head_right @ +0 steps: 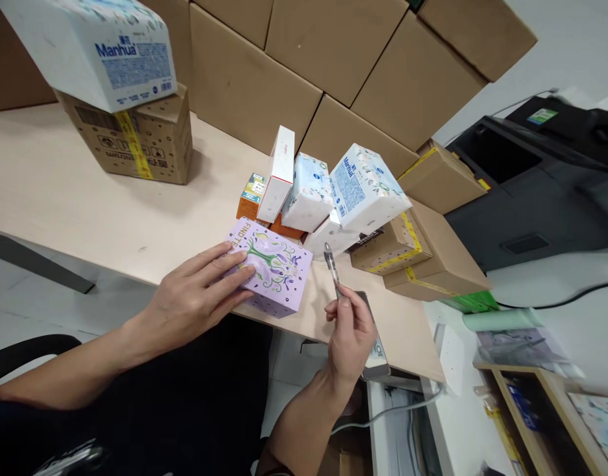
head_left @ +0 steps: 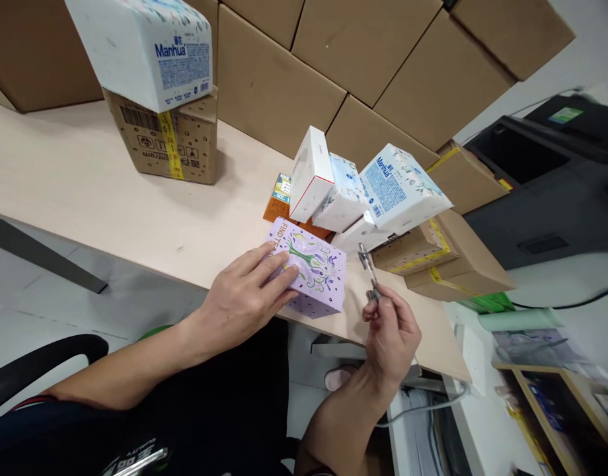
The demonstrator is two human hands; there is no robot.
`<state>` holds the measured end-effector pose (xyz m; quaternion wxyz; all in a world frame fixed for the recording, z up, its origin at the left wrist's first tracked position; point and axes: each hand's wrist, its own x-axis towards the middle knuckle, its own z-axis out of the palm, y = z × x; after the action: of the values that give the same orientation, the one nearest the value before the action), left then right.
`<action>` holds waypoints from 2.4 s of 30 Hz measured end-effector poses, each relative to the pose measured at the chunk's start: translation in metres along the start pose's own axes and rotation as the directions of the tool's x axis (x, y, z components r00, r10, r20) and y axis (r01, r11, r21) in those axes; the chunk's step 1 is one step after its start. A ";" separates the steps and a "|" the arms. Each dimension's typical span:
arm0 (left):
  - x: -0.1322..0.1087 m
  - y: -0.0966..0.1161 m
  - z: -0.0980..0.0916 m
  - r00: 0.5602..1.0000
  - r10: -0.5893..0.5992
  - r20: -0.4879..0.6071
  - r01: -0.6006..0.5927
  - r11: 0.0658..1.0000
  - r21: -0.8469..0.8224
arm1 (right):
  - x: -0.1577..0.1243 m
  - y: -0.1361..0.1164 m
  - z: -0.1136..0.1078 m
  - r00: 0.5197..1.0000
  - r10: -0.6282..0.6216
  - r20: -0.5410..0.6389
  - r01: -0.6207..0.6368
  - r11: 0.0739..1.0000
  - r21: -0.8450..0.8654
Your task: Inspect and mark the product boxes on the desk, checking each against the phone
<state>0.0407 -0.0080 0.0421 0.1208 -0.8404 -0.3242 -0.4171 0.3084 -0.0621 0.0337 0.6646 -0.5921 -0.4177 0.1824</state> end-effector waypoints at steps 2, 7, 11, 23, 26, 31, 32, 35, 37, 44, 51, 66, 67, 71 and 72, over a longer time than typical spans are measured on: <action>0.000 0.006 -0.002 1.000 -0.002 -0.003 0.002 0.999 0.044 | -0.002 -0.002 0.000 0.999 0.023 -0.026 -0.018 0.983 0.183; 0.003 0.025 -0.008 1.000 -0.011 -0.003 0.011 0.990 0.138 | -0.004 -0.014 0.000 0.991 0.100 0.085 -0.127 0.897 0.424; 0.008 0.036 -0.006 0.999 -0.002 -0.038 0.009 0.984 0.179 | -0.006 -0.034 0.006 0.971 0.074 0.229 -0.153 0.923 0.354; 0.013 0.045 0.010 0.999 0.029 -0.015 -0.027 0.993 0.114 | 0.034 -0.058 0.066 0.879 0.030 0.476 -0.120 0.980 0.159; 0.010 0.043 0.014 0.998 0.036 -0.050 -0.030 0.992 0.122 | 0.044 -0.056 0.079 0.787 0.057 0.614 -0.125 0.990 0.069; 0.007 0.041 0.014 0.998 0.035 -0.061 -0.028 0.993 0.111 | 0.045 -0.057 0.087 0.761 0.074 0.644 -0.047 0.997 -0.060; 0.007 0.041 0.014 0.997 0.034 -0.063 -0.027 0.994 0.109 | 0.044 -0.057 0.086 0.766 0.068 0.639 -0.024 0.997 -0.077; 0.007 0.041 0.014 0.997 0.026 -0.073 -0.018 0.995 0.102 | 0.042 -0.058 0.085 0.762 0.054 0.645 0.027 0.993 -0.116; 0.007 0.041 0.015 0.997 0.025 -0.070 -0.018 0.995 0.100 | 0.041 -0.058 0.085 0.753 0.048 0.656 0.055 0.989 -0.136; 0.007 0.041 0.014 0.997 0.029 -0.065 -0.023 0.995 0.097 | 0.041 -0.058 0.085 0.744 0.038 0.667 0.123 0.973 -0.193; 0.006 0.041 0.015 0.997 0.027 -0.069 -0.020 0.995 0.101 | 0.041 -0.059 0.085 0.731 0.029 0.682 0.158 0.965 -0.210; 0.008 0.041 0.015 0.997 0.029 -0.068 -0.022 0.994 0.104 | 0.041 -0.057 0.085 0.753 0.027 0.658 0.088 0.986 -0.142; 0.008 0.041 0.015 0.997 0.031 -0.069 -0.024 0.995 0.100 | 0.040 -0.056 0.084 0.784 0.020 0.621 0.060 0.992 -0.108; 0.008 0.037 0.014 0.998 0.026 -0.059 -0.021 0.997 0.074 | 0.037 -0.049 0.073 0.959 -0.061 0.275 0.045 0.997 0.066; 0.009 0.035 0.013 0.999 0.019 -0.050 -0.016 0.998 0.064 | 0.036 -0.046 0.067 0.983 -0.092 0.157 0.078 0.992 0.095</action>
<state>0.0751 -0.0249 0.0432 0.1594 -0.8280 -0.3269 -0.4267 0.2665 -0.0032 0.0857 0.6614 -0.5272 -0.4863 0.2193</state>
